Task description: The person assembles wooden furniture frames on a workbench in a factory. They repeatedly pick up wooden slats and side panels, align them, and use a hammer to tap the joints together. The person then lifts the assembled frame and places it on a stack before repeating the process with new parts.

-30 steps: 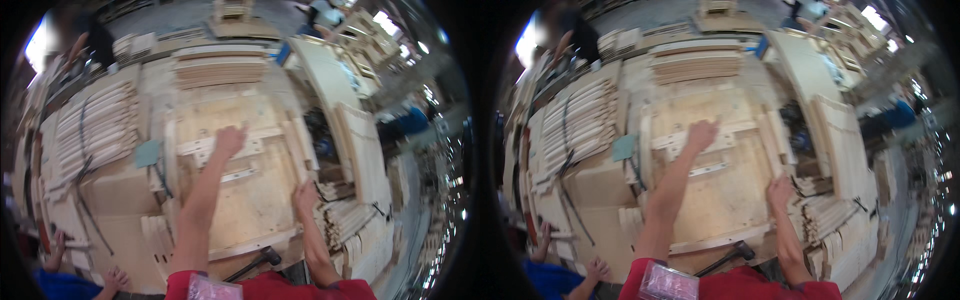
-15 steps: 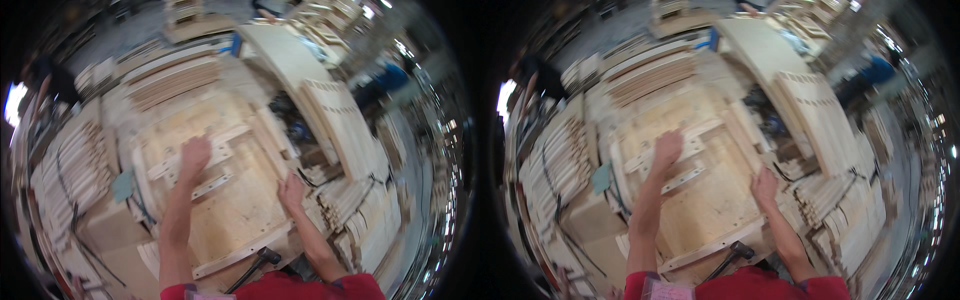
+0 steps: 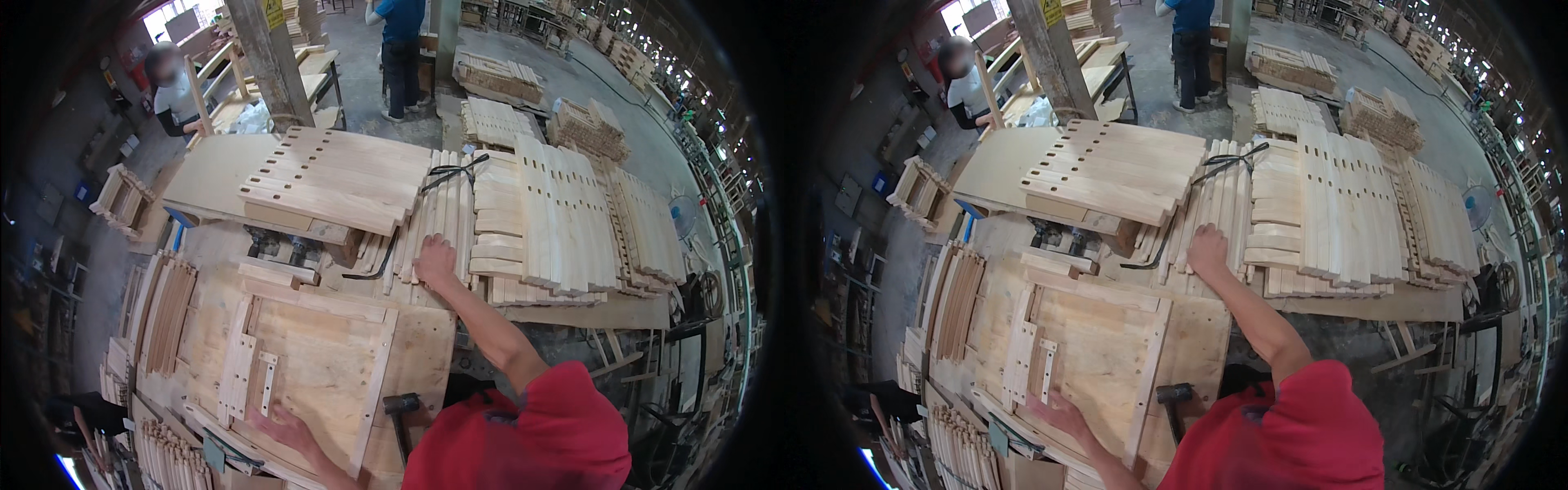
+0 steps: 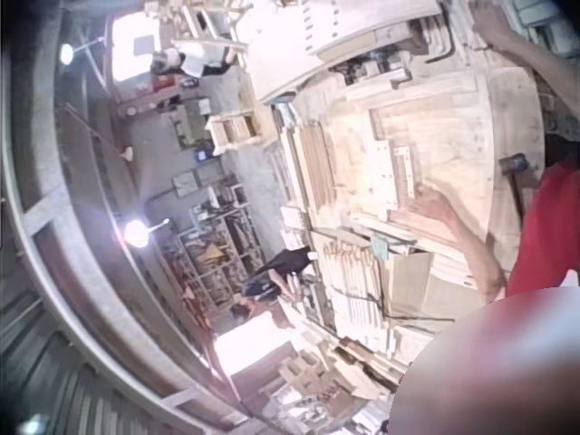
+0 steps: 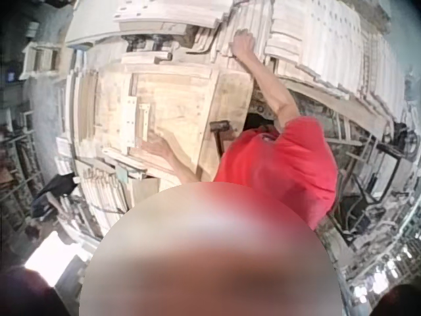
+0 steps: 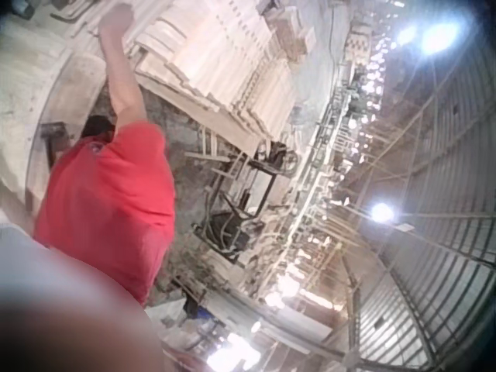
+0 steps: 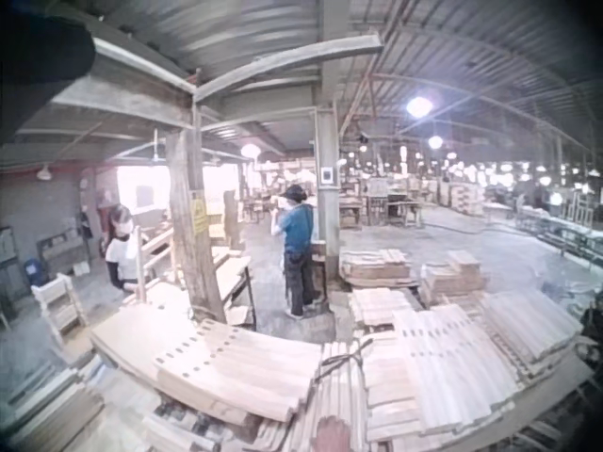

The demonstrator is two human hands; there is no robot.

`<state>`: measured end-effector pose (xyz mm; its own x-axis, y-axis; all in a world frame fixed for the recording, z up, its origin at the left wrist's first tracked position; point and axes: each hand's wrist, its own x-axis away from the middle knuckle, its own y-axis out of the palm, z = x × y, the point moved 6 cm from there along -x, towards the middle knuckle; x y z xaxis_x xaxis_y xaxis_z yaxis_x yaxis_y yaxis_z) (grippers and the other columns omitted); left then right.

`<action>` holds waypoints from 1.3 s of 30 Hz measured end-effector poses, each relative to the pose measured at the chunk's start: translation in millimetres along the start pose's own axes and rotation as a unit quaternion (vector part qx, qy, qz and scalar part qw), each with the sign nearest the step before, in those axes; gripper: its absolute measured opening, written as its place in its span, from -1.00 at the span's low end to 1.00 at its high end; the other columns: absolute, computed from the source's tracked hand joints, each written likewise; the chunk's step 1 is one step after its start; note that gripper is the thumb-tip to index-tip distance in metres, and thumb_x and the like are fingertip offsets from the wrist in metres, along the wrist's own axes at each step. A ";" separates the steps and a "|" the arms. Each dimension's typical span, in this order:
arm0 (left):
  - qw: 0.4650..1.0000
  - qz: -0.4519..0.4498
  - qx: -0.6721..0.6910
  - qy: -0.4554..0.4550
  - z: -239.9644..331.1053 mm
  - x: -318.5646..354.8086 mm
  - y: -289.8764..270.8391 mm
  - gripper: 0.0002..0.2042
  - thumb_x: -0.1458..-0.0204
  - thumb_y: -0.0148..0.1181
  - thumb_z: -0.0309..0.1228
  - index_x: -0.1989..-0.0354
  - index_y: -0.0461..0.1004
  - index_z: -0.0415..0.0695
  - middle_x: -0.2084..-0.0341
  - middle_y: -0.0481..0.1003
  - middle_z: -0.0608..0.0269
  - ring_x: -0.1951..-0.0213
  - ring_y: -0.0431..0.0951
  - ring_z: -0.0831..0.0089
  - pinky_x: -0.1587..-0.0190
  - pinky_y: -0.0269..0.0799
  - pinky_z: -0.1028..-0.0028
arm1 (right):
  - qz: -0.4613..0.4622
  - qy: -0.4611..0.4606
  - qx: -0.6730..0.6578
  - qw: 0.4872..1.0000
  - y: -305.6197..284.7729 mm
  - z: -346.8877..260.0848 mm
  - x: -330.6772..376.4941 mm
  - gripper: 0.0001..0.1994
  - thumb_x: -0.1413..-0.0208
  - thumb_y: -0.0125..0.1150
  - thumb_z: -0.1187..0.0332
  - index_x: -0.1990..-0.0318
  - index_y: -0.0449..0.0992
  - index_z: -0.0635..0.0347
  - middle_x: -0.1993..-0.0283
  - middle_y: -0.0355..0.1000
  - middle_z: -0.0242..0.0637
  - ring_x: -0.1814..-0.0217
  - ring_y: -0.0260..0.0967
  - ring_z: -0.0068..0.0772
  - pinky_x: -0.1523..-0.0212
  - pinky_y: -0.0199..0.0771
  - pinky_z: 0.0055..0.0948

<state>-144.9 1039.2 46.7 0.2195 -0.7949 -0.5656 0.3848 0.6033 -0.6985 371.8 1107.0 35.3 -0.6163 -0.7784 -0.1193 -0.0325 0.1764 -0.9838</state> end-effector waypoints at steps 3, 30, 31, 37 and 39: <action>0.993 -0.022 0.105 -0.045 40.0 35.1 -4.9 -0.49 -0.24 0.10 -0.41 -0.34 0.26 -0.32 -0.21 0.35 -0.23 -0.18 0.40 -0.07 -0.22 0.35 0.10 | -0.062 -0.138 0.069 0.986 14.2 -16.7 -20.6 -0.82 -0.03 0.32 0.36 0.32 0.61 0.34 0.18 0.55 -0.06 0.16 0.53 -0.13 0.22 0.54 -0.24; 0.858 -0.286 0.401 -0.150 176.6 103.5 6.3 -0.66 -0.26 0.10 -0.27 -0.15 0.37 -0.14 0.40 0.54 -0.15 0.27 0.54 -0.25 0.18 0.49 0.11 | -0.561 -0.253 -0.210 0.760 5.8 -56.2 251.7 -0.73 -0.28 0.06 0.35 0.05 0.57 0.36 0.35 0.55 0.02 0.21 0.57 -0.28 0.16 0.51 -0.18; 0.879 -0.199 0.367 -0.231 165.2 90.5 -7.2 -0.75 -0.29 0.10 -0.33 -0.02 0.37 -0.21 0.45 0.54 -0.03 0.39 0.59 -0.04 0.29 0.51 0.22 | -0.489 -0.284 -0.310 0.764 -6.5 -86.9 234.1 -0.71 -0.30 0.06 0.32 0.04 0.55 0.39 0.38 0.54 0.05 0.26 0.57 -0.30 0.18 0.52 -0.21; 0.809 -0.031 0.459 -0.366 79.9 66.6 2.8 -0.77 -0.31 0.09 -0.35 0.07 0.30 -0.27 0.48 0.53 0.11 0.46 0.60 0.32 0.35 0.50 0.37 | -0.510 -0.369 -0.544 0.555 -59.2 -337.3 260.0 -0.50 -0.30 0.19 0.27 -0.37 0.36 0.13 0.02 0.59 -0.05 -0.03 0.53 -0.36 -0.01 0.50 -0.35; 0.879 -0.007 0.347 -0.327 42.8 62.9 -1.4 -0.59 -0.24 0.20 -0.32 -0.12 0.30 -0.34 0.22 0.54 -0.13 0.15 0.61 0.08 0.06 0.51 0.23 | -0.513 -0.473 -0.415 0.583 -46.2 -381.4 294.6 -0.49 -0.23 0.22 0.31 -0.35 0.39 0.07 -0.03 0.56 0.02 -0.05 0.54 -0.23 -0.03 0.51 -0.28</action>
<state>-93.2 985.6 30.9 0.5915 -0.8058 -0.0274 0.7961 0.5891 -0.1384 -108.4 1099.3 96.7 0.7614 -0.6447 0.0683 -0.6137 -0.7507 -0.2447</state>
